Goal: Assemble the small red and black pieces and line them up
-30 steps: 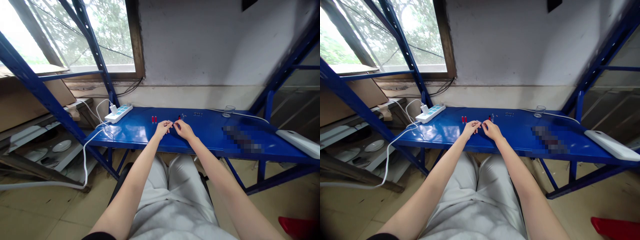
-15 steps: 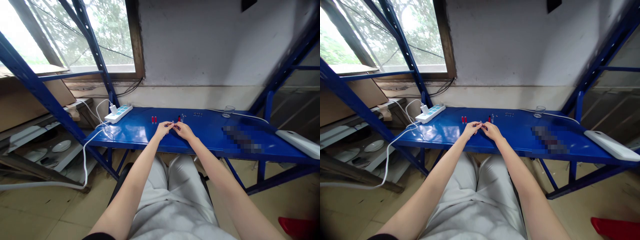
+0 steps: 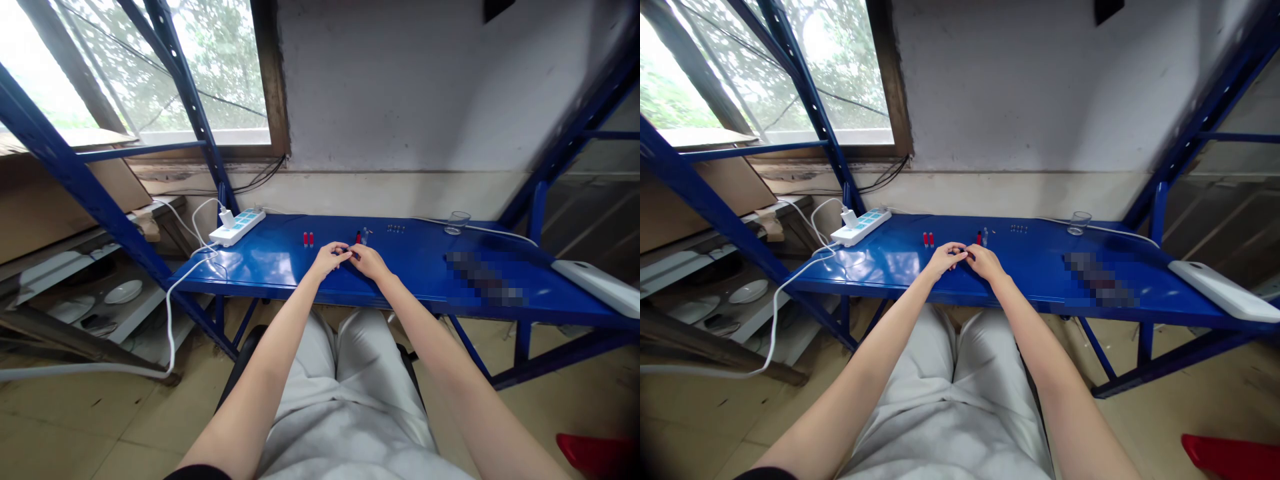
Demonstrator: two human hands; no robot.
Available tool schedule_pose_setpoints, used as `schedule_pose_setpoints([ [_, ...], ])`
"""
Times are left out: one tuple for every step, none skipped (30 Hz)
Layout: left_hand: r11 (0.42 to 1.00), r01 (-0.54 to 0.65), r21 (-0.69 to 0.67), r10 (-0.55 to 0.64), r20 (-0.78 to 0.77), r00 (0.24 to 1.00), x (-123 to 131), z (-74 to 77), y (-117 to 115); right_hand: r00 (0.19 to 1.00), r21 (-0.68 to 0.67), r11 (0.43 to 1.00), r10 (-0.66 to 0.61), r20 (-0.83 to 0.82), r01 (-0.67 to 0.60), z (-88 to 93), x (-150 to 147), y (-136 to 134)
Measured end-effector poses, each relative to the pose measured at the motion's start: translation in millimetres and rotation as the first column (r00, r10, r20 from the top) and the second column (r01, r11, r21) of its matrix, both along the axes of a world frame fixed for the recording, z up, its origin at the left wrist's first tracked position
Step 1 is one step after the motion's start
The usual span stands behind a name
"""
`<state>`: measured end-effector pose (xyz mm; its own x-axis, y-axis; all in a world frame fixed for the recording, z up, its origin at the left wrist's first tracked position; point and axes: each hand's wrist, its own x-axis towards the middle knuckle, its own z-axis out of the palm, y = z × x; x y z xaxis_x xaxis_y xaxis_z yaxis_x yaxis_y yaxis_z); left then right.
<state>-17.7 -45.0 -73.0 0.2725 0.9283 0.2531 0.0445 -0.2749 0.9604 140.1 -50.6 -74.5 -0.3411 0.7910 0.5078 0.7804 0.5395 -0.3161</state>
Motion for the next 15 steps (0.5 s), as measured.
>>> schedule_pose_setpoints([
  [1.0,0.009,0.0,-0.009,-0.002,1.0,0.1,-0.1,0.0,1.0,0.001,1.0,-0.006,0.002,0.006,-0.5,0.3,0.4],
  [1.0,0.017,0.001,-0.017,-0.001,1.0,0.2,-0.4,0.2,1.0,0.003,1.0,-0.012,0.002,0.012,-1.2,0.5,1.0],
  [1.0,0.023,0.002,-0.023,-0.001,1.0,0.4,-0.7,0.4,1.0,0.005,1.0,-0.019,0.003,0.019,-1.9,0.6,1.6],
  [1.0,0.027,0.004,-0.027,-0.002,1.0,0.6,-1.2,0.8,1.0,0.007,1.0,-0.026,0.006,0.026,-2.5,0.4,2.1],
  [1.0,0.026,0.006,-0.026,-0.002,1.0,0.7,-1.8,1.2,0.999,0.01,0.999,-0.035,0.01,0.035,-2.9,0.0,2.6],
  [1.0,0.021,0.005,-0.021,-0.001,1.0,0.8,-2.4,1.7,0.999,0.011,0.999,-0.046,0.014,0.046,-3.0,-0.4,2.8],
  [1.0,0.012,0.005,-0.012,0.0,1.0,0.8,-3.0,2.2,0.998,0.012,0.998,-0.059,0.018,0.059,-2.9,-0.7,2.9],
  [1.0,0.001,0.003,-0.001,0.0,1.0,0.8,-3.5,2.7,0.997,0.013,0.997,-0.076,0.02,0.076,-2.5,-0.6,2.9],
  [1.0,-0.014,0.0,0.014,-0.002,1.0,0.8,-3.8,3.1,0.995,0.015,0.995,-0.098,0.018,0.098,-2.0,0.2,2.8],
  [0.999,-0.032,-0.004,0.031,-0.006,0.999,0.7,-3.9,3.4,0.992,0.022,0.991,-0.129,0.008,0.128,-1.5,1.8,2.9],
  [0.999,-0.05,-0.012,0.049,-0.013,0.999,0.5,-3.8,3.6,0.986,0.029,0.985,-0.169,-0.008,0.169,-1.0,4.5,3.1],
  [0.997,-0.067,-0.023,0.067,-0.022,0.998,0.4,-3.4,3.6,0.975,0.03,0.975,-0.22,-0.031,0.221,-0.7,8.2,3.6],
  [0.996,-0.081,-0.036,0.08,-0.03,0.996,0.2,-2.8,3.6,0.958,0.026,0.959,-0.279,-0.062,0.281,-0.8,12.7,4.4],
  [0.995,-0.09,-0.048,0.088,-0.037,0.995,0.1,-2.1,3.4,0.935,0.0,0.938,-0.344,-0.089,0.346,-1.1,17.8,5.6],
  [0.994,-0.094,-0.059,0.092,-0.043,0.995,-0.1,-1.3,3.1,0.907,-0.044,0.914,-0.406,-0.11,0.403,-1.8,22.8,6.9],
])
